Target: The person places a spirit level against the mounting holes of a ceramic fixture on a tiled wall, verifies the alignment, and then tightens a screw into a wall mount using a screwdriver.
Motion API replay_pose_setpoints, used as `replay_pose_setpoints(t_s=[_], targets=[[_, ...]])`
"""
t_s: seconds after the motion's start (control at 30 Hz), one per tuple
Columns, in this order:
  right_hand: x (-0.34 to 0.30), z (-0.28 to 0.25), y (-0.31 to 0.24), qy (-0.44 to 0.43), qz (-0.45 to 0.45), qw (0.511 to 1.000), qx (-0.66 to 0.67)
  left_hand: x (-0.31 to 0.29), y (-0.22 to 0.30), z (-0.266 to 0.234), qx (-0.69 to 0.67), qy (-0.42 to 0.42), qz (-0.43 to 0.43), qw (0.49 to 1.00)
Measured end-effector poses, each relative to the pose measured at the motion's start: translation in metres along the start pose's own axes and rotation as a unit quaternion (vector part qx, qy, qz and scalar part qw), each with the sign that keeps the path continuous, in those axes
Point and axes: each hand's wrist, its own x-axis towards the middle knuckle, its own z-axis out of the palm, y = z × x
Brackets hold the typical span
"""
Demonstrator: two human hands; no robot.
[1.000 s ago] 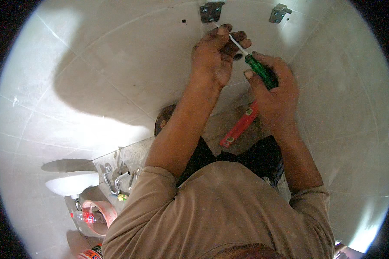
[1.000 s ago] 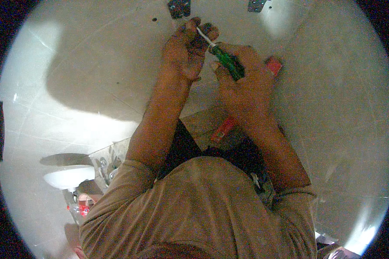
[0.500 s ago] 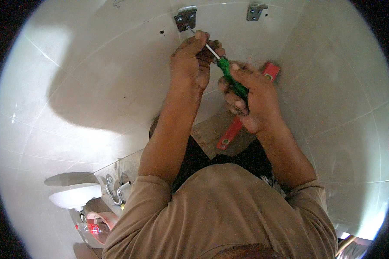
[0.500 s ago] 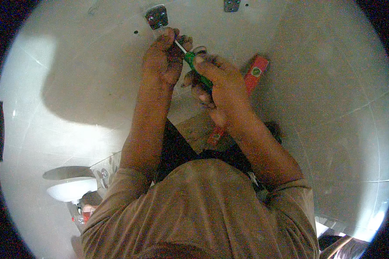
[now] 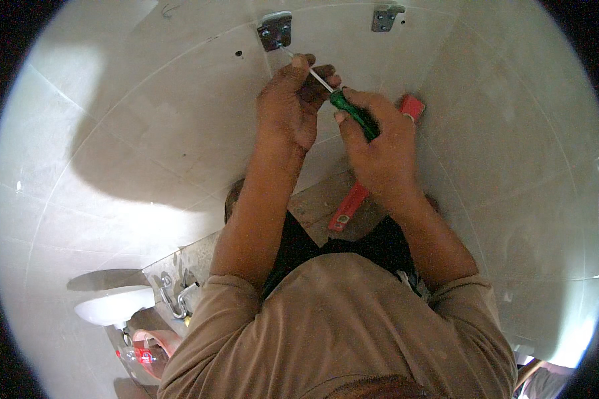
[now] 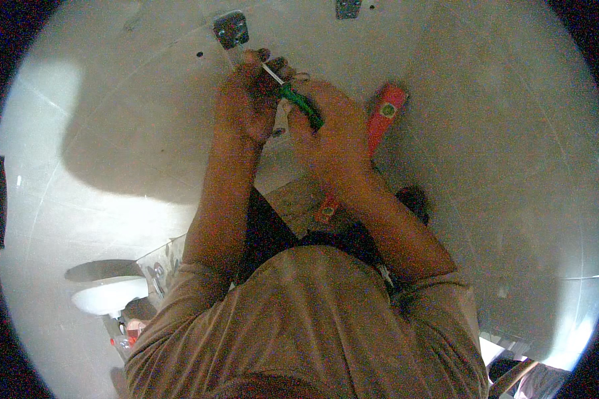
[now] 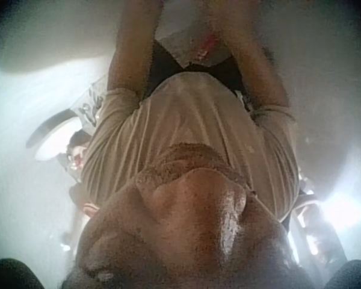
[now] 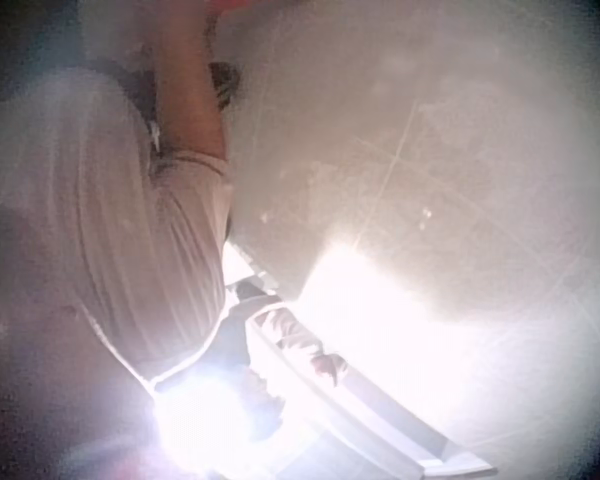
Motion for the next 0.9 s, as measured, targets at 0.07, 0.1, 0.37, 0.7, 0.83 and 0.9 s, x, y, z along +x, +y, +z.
replay_pose_setpoints(t_s=[0.07, 0.1, 0.37, 0.7, 0.83, 0.9], targets=[[-0.005, 0.000, -0.008, -0.023, -0.029, 0.997, -0.064, -0.002, 0.004, -0.007, 0.075, -0.014, 0.008, 0.997], [-0.006, 0.000, -0.011, -0.041, -0.057, 0.989, -0.130, -0.001, 0.003, -0.008, 0.074, -0.009, 0.011, 0.997], [0.005, -0.006, -0.008, -0.104, 0.286, 0.883, 0.358, -0.007, 0.011, 0.008, 0.050, 0.021, 0.064, 0.996], [0.013, -0.011, -0.016, -0.081, 0.303, 0.889, 0.333, -0.007, 0.007, 0.006, -0.043, -0.035, 0.041, 0.998], [0.012, -0.005, -0.004, -0.029, -0.127, 0.986, -0.102, -0.011, 0.008, 0.009, 0.002, 0.003, 0.034, 0.999], [0.014, -0.008, -0.017, -0.017, -0.180, 0.965, -0.191, -0.008, 0.005, 0.008, 0.006, 0.010, 0.041, 0.999]])
